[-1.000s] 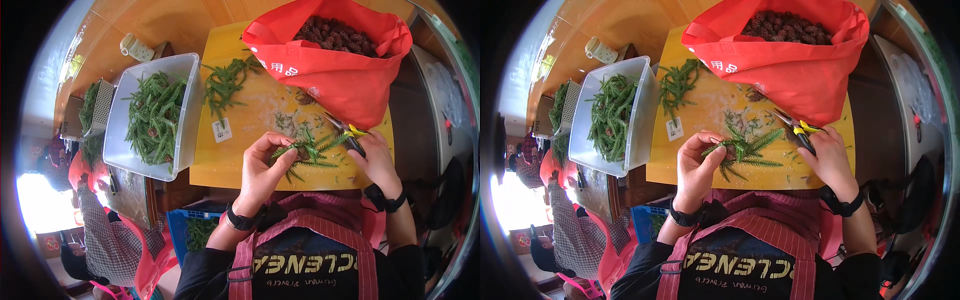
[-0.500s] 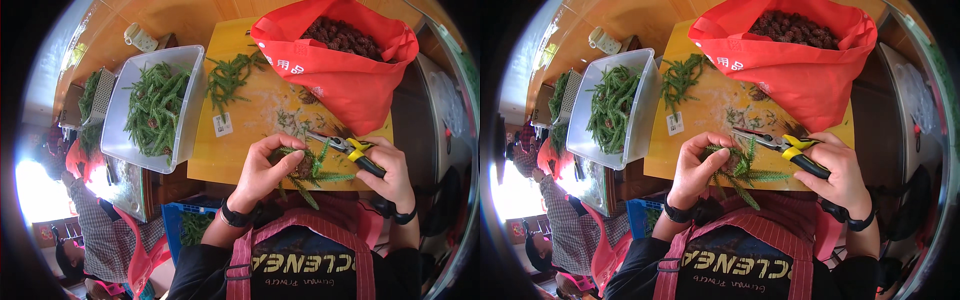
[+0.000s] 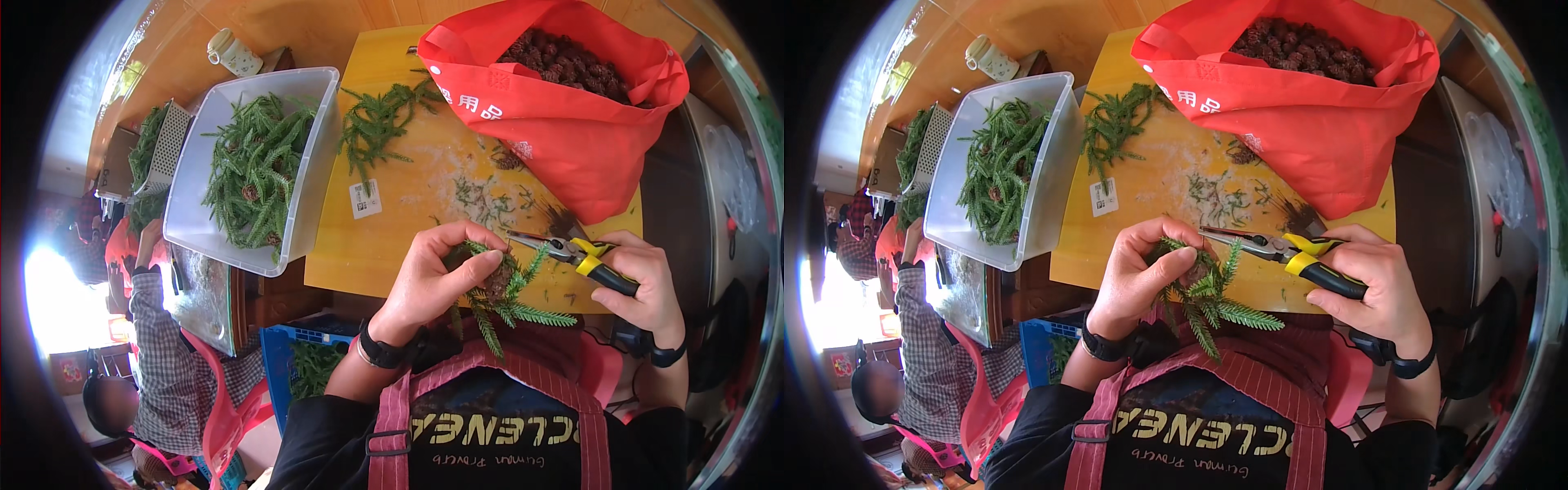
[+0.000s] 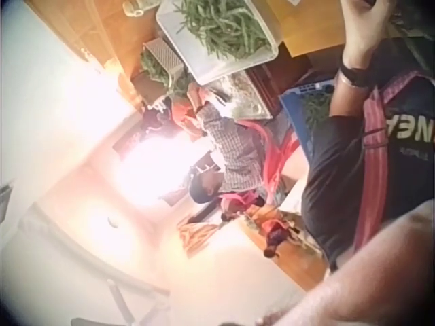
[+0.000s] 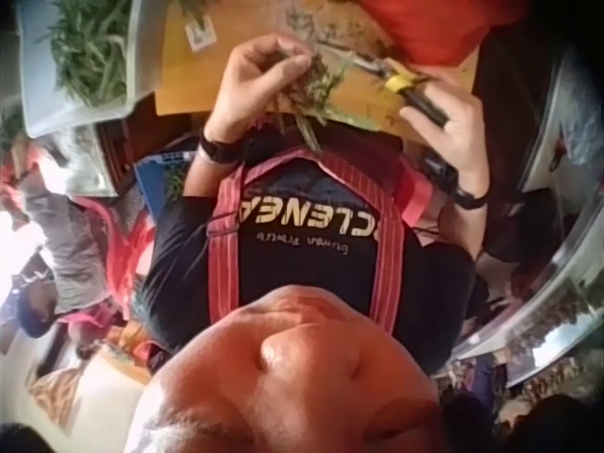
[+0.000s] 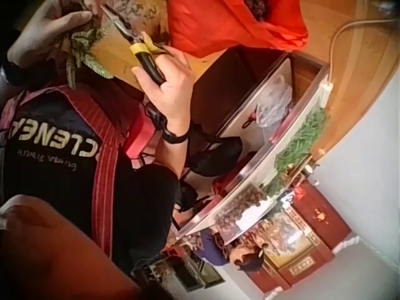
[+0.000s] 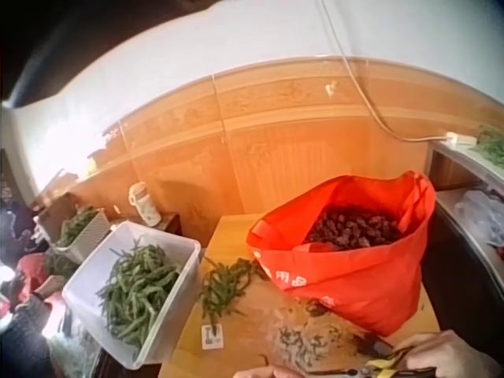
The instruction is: Trimming and processing pine branches and cones.
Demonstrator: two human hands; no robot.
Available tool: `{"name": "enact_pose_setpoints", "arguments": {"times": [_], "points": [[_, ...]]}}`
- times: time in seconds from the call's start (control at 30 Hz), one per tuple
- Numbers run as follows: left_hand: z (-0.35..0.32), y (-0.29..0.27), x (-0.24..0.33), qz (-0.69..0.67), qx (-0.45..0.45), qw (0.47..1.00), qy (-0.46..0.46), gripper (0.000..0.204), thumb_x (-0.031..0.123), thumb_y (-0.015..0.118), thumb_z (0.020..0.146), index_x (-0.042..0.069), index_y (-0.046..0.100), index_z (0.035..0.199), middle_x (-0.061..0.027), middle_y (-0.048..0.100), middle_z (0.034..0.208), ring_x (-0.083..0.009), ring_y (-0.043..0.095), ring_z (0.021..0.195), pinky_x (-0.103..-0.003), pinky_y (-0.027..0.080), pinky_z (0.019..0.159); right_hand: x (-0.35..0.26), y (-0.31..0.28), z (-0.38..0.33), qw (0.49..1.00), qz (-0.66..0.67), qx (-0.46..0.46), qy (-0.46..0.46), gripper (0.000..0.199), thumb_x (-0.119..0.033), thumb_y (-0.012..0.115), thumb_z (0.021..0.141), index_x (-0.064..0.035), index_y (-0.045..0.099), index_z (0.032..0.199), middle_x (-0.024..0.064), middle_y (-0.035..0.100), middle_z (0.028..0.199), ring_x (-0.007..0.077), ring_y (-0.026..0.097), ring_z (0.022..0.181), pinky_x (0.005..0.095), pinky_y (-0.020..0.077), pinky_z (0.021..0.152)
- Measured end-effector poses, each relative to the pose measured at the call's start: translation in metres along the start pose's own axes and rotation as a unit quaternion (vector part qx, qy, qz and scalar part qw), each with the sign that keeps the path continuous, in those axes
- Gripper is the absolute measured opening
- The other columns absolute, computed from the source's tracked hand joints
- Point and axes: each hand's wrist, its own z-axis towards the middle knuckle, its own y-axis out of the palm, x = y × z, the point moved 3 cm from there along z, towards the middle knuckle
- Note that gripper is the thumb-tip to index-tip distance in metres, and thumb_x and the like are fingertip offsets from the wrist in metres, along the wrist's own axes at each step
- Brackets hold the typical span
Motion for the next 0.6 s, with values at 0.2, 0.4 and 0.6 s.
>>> {"name": "enact_pose_setpoints", "arguments": {"times": [0.2, 0.4, 0.6], "points": [[-0.001, -0.001, 0.004, 0.009, -0.023, 1.000, 0.007, 0.020, 0.005, 0.066, 0.079, -0.001, 0.060, 0.097, -0.0010, 0.061, 0.087, -0.0042, 0.055, 0.076, -0.019, 0.046, 0.069, 0.001, -0.001, -0.003, 1.000, -0.003, -0.001, 0.016, 0.025, -0.022, 0.069, 0.065, 0.0007, 0.058, 0.067, 0.0107, 0.054, 0.062, 0.0303, 0.057, 0.065, 0.0354, 0.0469, 0.070], [-0.002, -0.001, 0.010, 0.084, -0.023, 0.996, 0.008, 0.026, -0.004, 0.071, 0.070, 0.000, 0.058, 0.093, -0.0067, 0.062, 0.092, -0.0114, 0.058, 0.084, -0.025, 0.047, 0.077, -0.005, -0.005, -0.003, 0.996, -0.013, -0.024, 0.082, 0.024, -0.019, 0.068, 0.064, -0.0003, 0.053, 0.061, 0.0139, 0.055, 0.062, 0.0306, 0.057, 0.065, 0.0326, 0.0415, 0.056], [-0.001, -0.002, 0.010, 0.106, -0.043, 0.992, 0.044, 0.022, 0.001, 0.069, 0.075, 0.001, 0.058, 0.094, 0.0002, 0.060, 0.087, -0.0045, 0.055, 0.079, -0.019, 0.045, 0.070, -0.006, -0.006, 0.000, 1.000, 0.002, -0.028, 0.002, 0.026, -0.013, 0.072, 0.064, -0.0018, 0.050, 0.060, 0.0081, 0.043, 0.051, 0.0296, 0.048, 0.052, 0.0373, 0.0470, 0.074]]}}
